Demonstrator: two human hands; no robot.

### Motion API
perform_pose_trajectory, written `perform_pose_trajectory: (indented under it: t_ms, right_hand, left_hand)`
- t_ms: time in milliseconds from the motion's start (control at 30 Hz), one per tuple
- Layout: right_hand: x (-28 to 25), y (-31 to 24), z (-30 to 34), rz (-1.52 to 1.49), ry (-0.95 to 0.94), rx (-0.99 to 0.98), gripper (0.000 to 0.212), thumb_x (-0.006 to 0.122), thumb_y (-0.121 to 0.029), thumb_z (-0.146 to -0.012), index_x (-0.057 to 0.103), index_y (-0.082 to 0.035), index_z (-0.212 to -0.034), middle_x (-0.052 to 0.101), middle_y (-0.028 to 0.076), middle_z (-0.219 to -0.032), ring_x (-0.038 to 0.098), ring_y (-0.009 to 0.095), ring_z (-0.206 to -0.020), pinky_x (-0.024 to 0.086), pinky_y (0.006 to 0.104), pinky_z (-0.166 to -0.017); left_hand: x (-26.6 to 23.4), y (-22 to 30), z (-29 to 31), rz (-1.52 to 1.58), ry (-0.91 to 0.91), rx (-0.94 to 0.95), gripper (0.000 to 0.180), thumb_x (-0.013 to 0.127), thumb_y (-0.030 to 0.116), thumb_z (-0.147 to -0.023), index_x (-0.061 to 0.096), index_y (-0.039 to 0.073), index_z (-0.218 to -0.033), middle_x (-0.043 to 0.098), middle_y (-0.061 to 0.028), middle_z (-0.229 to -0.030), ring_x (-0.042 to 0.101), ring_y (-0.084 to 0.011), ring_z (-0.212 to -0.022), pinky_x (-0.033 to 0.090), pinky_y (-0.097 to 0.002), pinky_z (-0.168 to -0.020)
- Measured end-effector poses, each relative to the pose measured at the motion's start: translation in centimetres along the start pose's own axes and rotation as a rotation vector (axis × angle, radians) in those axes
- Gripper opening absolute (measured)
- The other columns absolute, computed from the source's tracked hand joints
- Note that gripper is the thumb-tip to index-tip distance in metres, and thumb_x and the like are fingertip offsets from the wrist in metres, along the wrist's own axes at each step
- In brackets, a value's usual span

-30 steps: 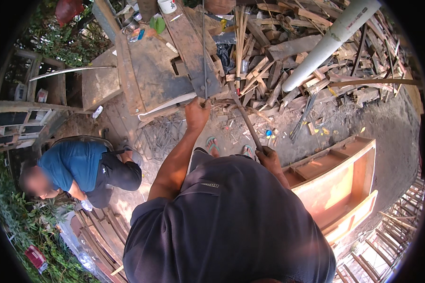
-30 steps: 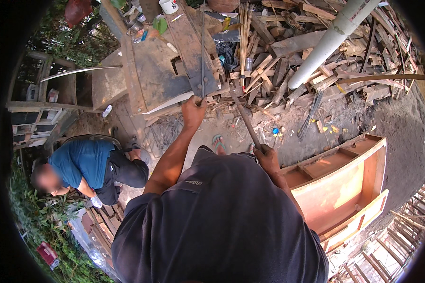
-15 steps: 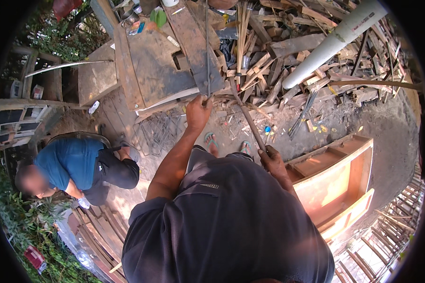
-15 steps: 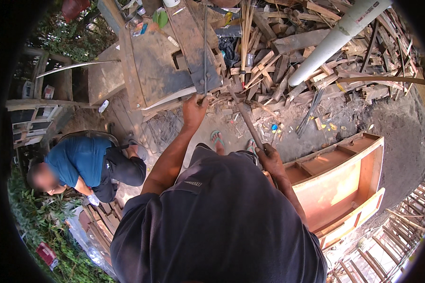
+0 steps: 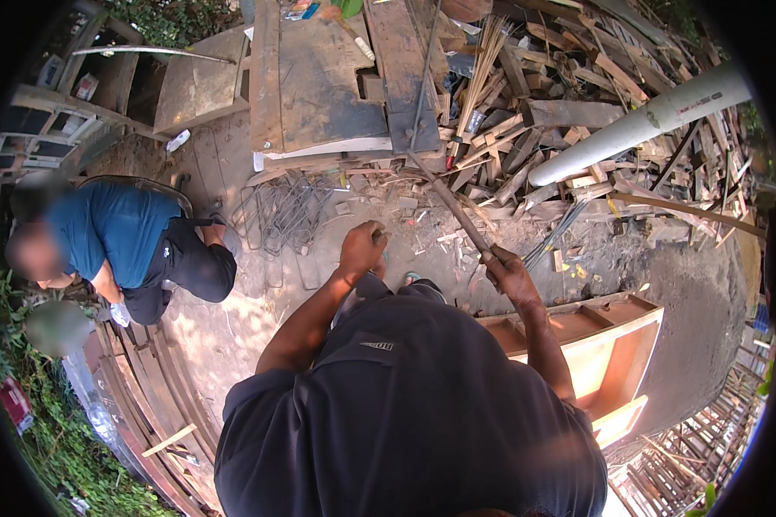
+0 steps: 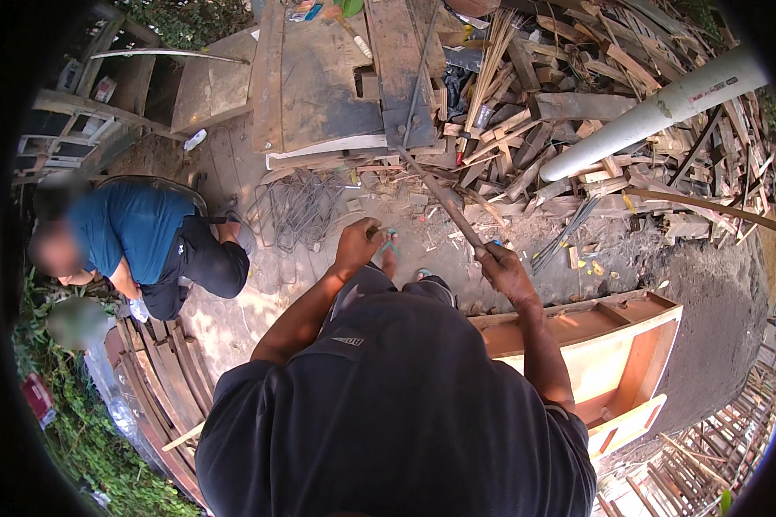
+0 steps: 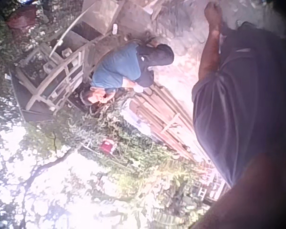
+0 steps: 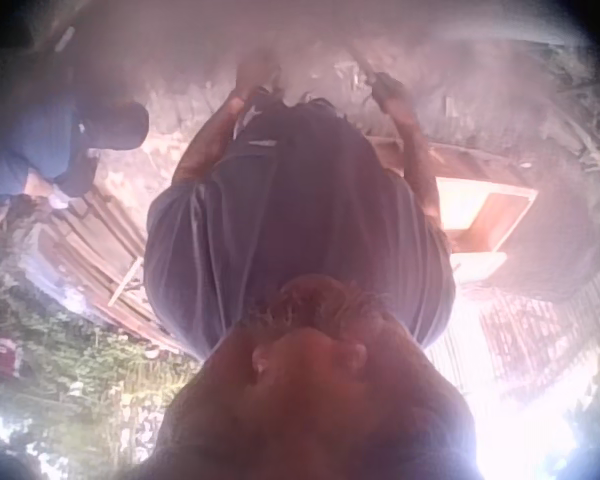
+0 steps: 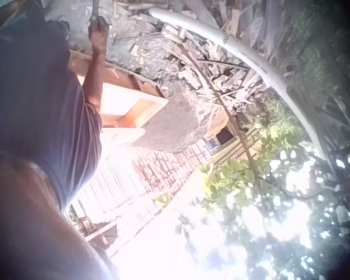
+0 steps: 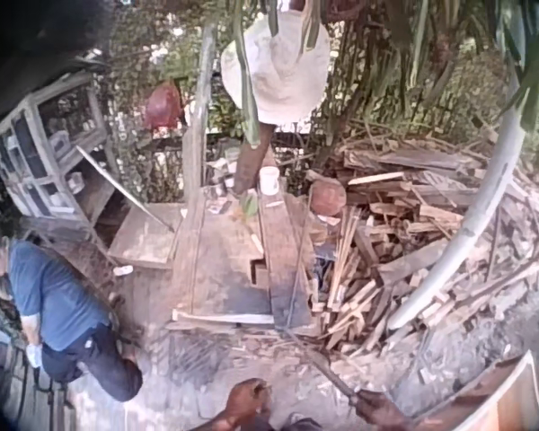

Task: The person bends lengths of metal rebar using a manual bending tool fixed to a wooden workbench.

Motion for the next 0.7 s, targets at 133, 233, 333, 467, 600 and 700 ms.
perform_pose_trajectory:
  t_ms: [133,233,333,467,600,700]
  right_hand:
    - [-0.4,-0.5,-1.0,0.021,-0.034,-0.055,0.038,0.057,-0.039,-0.098,0.059,-0.004,-0.082,0.042,-0.004,-0.056,0.037,0.007,-0.047,0.029,0.0276,-0.044]
    - [-1.0,-0.5,-1.3,0.054,-0.045,-0.095,0.038,0.057,-0.040,-0.098,0.059,-0.005,-0.082,0.042,-0.004,-0.056,0.037,0.007,-0.047,0.030,0.0281,-0.043]
    - [-1.3,-0.4,-1.4,0.043,-0.055,-0.083,0.038,0.057,-0.040,-0.098,0.059,-0.005,-0.083,0.042,-0.004,-0.057,0.036,0.007,-0.047,0.029,0.0284,-0.042]
    - [-1.4,0.3,-1.9,0.031,-0.078,-0.067,0.038,0.057,-0.040,-0.099,0.060,-0.005,-0.085,0.041,-0.004,-0.056,0.036,0.007,-0.046,0.029,0.0279,-0.042]
    - [-0.1,1.6,-2.0,-0.030,-0.089,-0.050,0.038,0.056,-0.040,-0.099,0.060,-0.004,-0.086,0.043,-0.004,-0.056,0.037,0.007,-0.044,0.029,0.0265,-0.041]
    - [1.6,2.6,-1.9,-0.007,-0.104,-0.056,0.039,0.051,-0.041,-0.101,0.060,-0.004,-0.094,0.044,-0.002,-0.057,0.037,0.007,-0.042,0.029,0.0258,-0.040]
  left_hand:
    - [0.4,-1.4,4.9,0.015,0.014,-0.041,0.024,0.067,0.017,-0.084,0.069,-0.002,-0.099,0.070,-0.0205,-0.087,0.069,-0.0346,-0.079,0.054,-0.0393,-0.073]
    - [1.0,-2.0,8.0,0.070,0.015,-0.077,0.024,0.066,0.015,-0.082,0.069,-0.002,-0.099,0.070,-0.0220,-0.085,0.070,-0.0349,-0.078,0.054,-0.0381,-0.072]
    - [2.6,-3.7,9.9,-0.043,0.067,-0.031,0.022,0.066,0.015,-0.083,0.069,-0.002,-0.098,0.069,-0.0226,-0.084,0.070,-0.0354,-0.078,0.055,-0.0391,-0.070]
    - [3.7,-2.4,11.9,-0.032,0.107,0.062,0.019,0.068,0.015,-0.083,0.068,-0.001,-0.093,0.068,-0.0231,-0.083,0.070,-0.0355,-0.077,0.054,-0.0404,-0.068]
    - [4.6,-2.7,13.0,0.019,0.088,0.012,0.020,0.070,0.014,-0.080,0.068,-0.001,-0.093,0.069,-0.0206,-0.085,0.068,-0.0364,-0.081,0.053,-0.0419,-0.071]
    - [5.0,-2.3,14.1,0.126,0.114,-0.044,0.020,0.070,0.014,-0.081,0.069,-0.001,-0.094,0.069,-0.0201,-0.086,0.069,-0.0336,-0.080,0.053,-0.0402,-0.071]
Point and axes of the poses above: each hand's wrist, its own z-axis away from the middle knuckle, its own x-axis out of the palm, y = z × x, the point moved 9 cm from there along -z, towards the middle knuckle
